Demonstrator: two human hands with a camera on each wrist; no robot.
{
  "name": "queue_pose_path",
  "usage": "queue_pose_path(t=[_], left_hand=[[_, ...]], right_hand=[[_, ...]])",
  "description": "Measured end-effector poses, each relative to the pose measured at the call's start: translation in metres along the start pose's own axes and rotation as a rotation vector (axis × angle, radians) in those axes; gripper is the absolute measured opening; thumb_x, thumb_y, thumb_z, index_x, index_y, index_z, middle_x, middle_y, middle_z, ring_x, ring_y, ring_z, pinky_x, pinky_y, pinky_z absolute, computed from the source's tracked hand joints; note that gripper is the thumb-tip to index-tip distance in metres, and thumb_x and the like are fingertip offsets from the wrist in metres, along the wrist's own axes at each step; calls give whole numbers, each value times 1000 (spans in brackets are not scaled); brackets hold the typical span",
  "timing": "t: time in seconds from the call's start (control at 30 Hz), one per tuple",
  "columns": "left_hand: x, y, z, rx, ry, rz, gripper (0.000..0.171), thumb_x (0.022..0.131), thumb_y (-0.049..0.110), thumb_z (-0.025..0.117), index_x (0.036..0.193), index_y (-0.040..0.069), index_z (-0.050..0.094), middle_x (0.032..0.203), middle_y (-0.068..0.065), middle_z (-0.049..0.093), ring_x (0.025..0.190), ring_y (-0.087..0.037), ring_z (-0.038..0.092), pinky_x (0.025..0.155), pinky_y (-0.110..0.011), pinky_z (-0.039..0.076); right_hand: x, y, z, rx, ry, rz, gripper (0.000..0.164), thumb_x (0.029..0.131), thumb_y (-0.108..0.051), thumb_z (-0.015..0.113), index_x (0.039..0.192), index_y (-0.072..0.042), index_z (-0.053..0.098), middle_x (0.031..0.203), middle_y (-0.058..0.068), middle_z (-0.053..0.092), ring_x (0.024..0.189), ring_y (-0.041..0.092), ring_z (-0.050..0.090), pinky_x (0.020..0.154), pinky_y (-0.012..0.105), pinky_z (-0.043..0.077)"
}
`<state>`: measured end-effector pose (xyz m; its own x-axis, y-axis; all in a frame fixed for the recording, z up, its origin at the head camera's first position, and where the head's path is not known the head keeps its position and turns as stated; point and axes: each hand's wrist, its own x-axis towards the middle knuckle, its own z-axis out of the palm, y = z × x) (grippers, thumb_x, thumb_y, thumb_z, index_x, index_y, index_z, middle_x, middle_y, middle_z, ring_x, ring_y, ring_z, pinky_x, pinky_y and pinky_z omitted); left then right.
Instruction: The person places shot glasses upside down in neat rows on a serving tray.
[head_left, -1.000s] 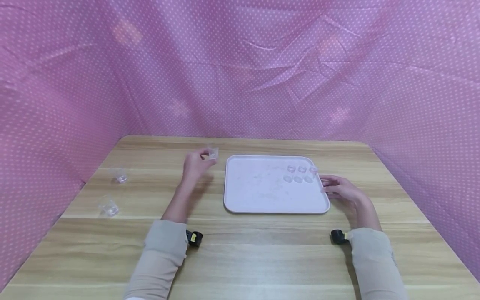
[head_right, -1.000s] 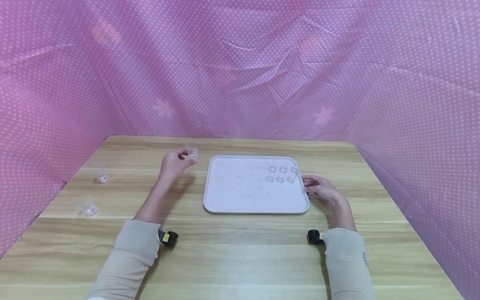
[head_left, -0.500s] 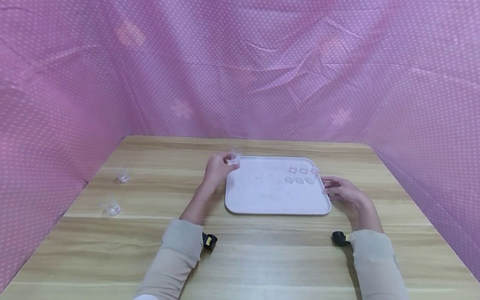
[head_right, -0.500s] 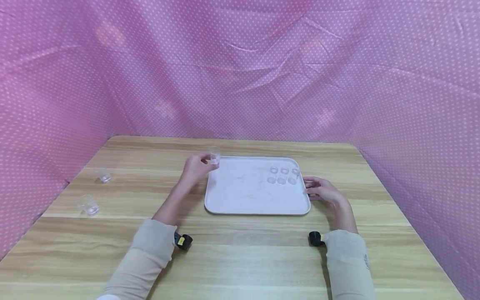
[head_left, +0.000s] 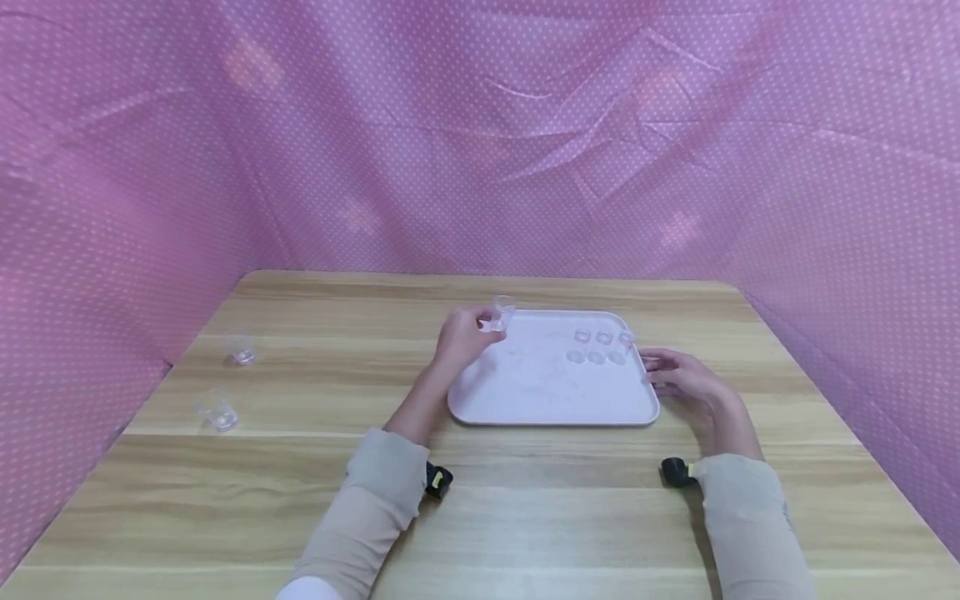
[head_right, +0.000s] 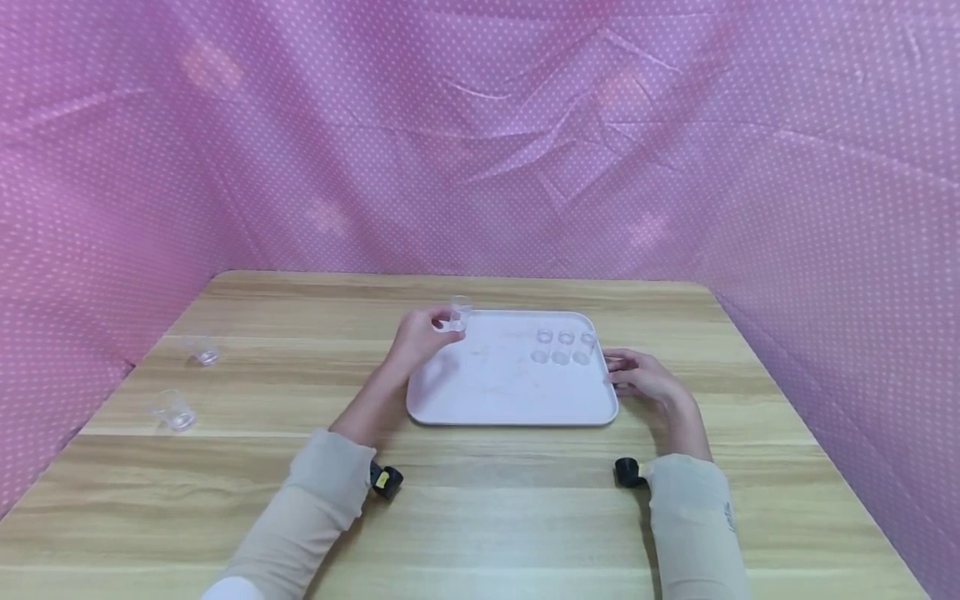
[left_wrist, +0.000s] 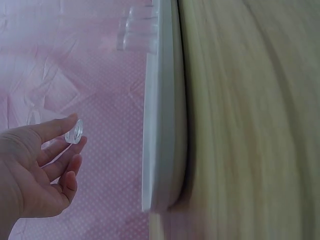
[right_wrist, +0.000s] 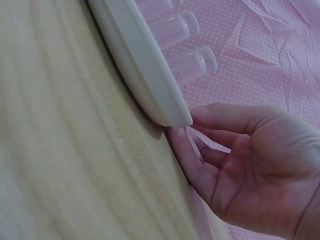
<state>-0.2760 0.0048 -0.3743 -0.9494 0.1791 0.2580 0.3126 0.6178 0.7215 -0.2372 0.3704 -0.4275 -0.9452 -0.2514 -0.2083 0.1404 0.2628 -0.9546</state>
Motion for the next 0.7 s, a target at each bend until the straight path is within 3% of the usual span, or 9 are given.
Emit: queue_pose_path(t=[0.3,0.53,0.7], left_hand=[[4,11,11,17,-86,25,29,77,16,74,104,6,68,100,-5,66,89,-21,55,77,-31,45],[7,15,19,118,-139,11,31,83,24,69,110,10,67,100,-2,64,104,-22,45,86,-33,39],[9,18,24,165,-159,23,32,84,25,67,113,11,65,101,-3,63,106,-23,46,87,-33,40]], right_hand=[[-1,-2,0,4,-8,0,60,89,3,52,139,11,20,120,27,43,93,11,55,84,33,48],[-1,-3,1,2,1,13,61,88,2,54,139,10,21,121,27,42,93,10,55,84,32,48],[-1,-2,1,1,4,15,60,88,2,53,139,11,21,119,25,44,92,10,56,84,33,48]])
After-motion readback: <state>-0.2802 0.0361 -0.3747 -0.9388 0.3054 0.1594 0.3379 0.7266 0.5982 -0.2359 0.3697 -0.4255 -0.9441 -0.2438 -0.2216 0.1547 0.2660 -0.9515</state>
